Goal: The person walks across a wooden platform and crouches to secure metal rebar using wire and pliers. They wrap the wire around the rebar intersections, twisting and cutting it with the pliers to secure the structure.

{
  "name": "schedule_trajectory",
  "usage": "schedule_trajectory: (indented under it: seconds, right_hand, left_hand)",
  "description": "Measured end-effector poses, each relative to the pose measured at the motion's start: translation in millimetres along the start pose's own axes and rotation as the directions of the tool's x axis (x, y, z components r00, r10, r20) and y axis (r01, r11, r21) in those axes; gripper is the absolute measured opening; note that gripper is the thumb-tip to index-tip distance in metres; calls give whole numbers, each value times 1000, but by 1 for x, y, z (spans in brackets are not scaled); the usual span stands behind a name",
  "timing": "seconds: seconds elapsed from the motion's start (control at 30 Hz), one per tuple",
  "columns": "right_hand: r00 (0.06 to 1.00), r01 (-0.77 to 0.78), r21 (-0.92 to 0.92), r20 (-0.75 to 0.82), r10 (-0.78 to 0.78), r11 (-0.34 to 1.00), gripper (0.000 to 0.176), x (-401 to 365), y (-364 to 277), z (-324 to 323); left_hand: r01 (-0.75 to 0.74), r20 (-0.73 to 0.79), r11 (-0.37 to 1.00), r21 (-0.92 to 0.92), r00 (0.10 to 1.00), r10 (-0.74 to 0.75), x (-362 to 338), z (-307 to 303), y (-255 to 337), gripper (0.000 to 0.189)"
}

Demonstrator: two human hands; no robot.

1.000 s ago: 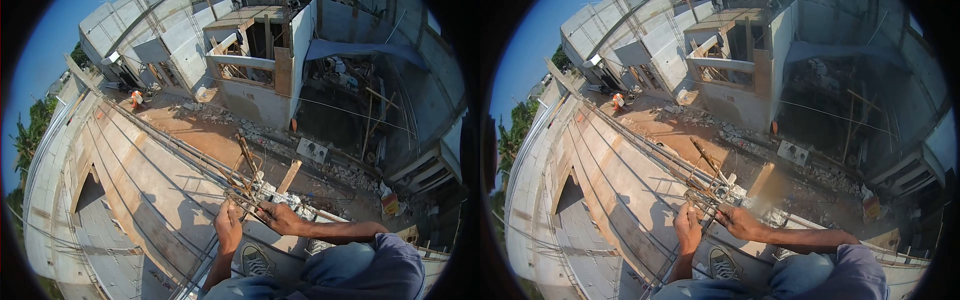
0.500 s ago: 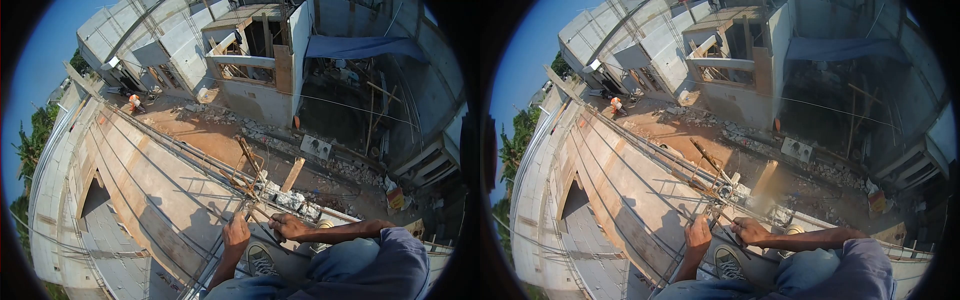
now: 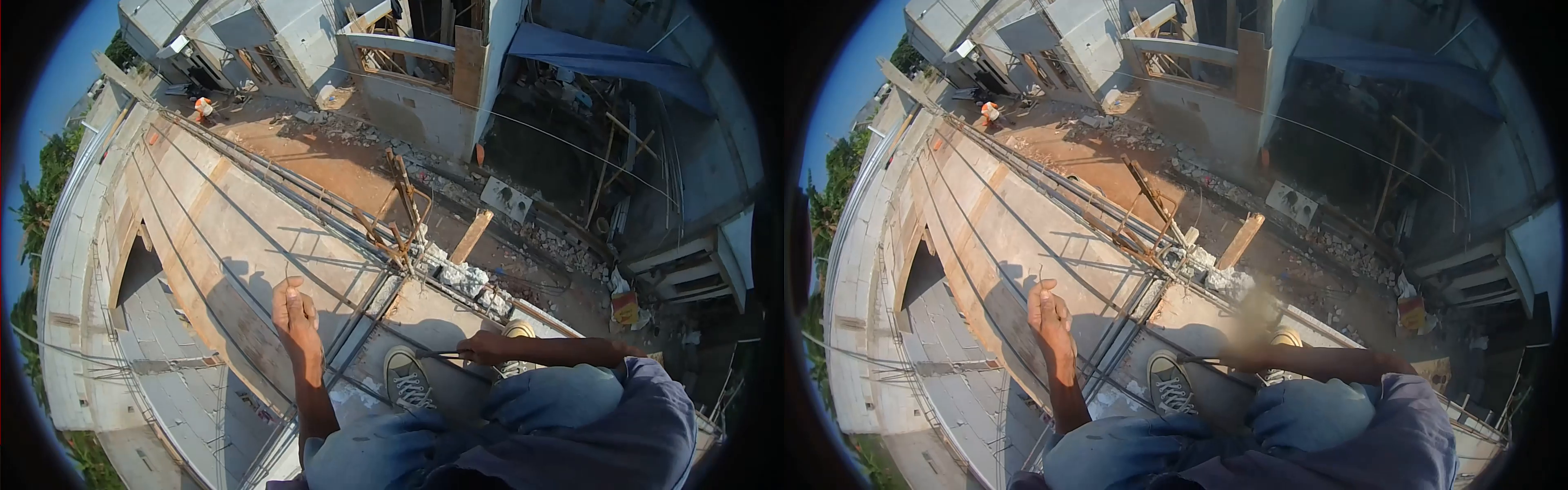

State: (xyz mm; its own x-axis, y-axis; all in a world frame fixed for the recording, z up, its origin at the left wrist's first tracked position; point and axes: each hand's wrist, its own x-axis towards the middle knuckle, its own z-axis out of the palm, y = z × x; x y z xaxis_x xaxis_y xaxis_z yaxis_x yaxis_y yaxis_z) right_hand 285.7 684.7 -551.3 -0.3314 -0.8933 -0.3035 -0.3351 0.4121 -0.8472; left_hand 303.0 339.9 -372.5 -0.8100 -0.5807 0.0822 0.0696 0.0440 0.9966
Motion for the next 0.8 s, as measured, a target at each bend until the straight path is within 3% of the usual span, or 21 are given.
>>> schedule_trajectory:
  seconds: [0.03, 0.07, 0.13, 0.17, 0.23, 0.3, 0.4, 0.43, 0.47, 0.53, 0.6, 0.67, 0.73, 0.77, 0.8]
  right_hand:
    - [996, -27, 119, 87, 16, 993, 21, 4, 18, 9]
    - [991, 29, -31, 128, -25, 999, 25, 7, 7, -2]
    - [999, -35, -299, 16, 42, 954, 32, 9, -43, -37]
    - [971, 23, -314, -221, -96, 949, 32, 16, -34, -35]
    - [938, 116, 85, -336, -81, 990, 41, 24, -124, -101]
    - [932, 184, 218, -350, -99, 958, 42, 24, -173, -130]
    - [959, 203, 334, -258, -118, 920, 41, 28, -206, -125]
    - [967, 148, 541, -256, -5, 828, 38, 30, -204, -111]
    - [968, 140, 543, -250, 0, 828, 38, 33, -203, -107]
    - [964, 81, 761, -223, 142, 644, 36, 36, -203, -108]
    - [943, 100, 759, -279, 182, 643, 34, 31, -208, -121]
    - [890, 273, 623, -453, 54, 733, 33, 23, -198, -141]
    - [912, 220, 483, -411, -2, 847, 31, -2, -178, -176]
    - [851, 323, 433, -522, -58, 842, 31, -11, -170, -191]
    - [776, 419, 370, -620, -115, 829, 32, -18, -163, -207]
  left_hand:
    - [14, -4, 998, -56, 1000, -14, 0, 2, 0, 27]
    - [26, -14, 993, -112, 1000, -28, -1, 6, 6, 27]
    - [11, 64, 976, -215, 998, 3, -2, 10, 5, 27]
    - [33, 43, 976, -216, 999, -24, -5, 13, 9, 27]
    - [15, 324, 954, -299, 942, 87, -15, 28, 22, 27]
    - [-53, 384, 974, -220, 913, 137, -31, 48, 31, 23]
    - [-129, 356, 970, -205, 913, 197, -47, 80, 37, 23]
    - [-160, 339, 961, -224, 912, 231, -46, 84, 34, 23]
    - [-192, 326, 951, -245, 907, 267, -45, 87, 30, 23]
    - [-183, 282, 944, -274, 923, 260, -45, 88, 30, 23]
    - [-223, 235, 910, -349, 919, 315, -34, 81, 27, 23]
    - [-250, 242, 886, -389, 901, 360, -23, 66, 21, 28]
    - [-247, 180, 937, -247, 939, 294, -7, 46, 5, 31]
    - [-245, 166, 937, -248, 942, 290, 3, 38, -4, 31]
    - [-121, 201, 991, -62, 971, 132, 14, 30, -16, 30]
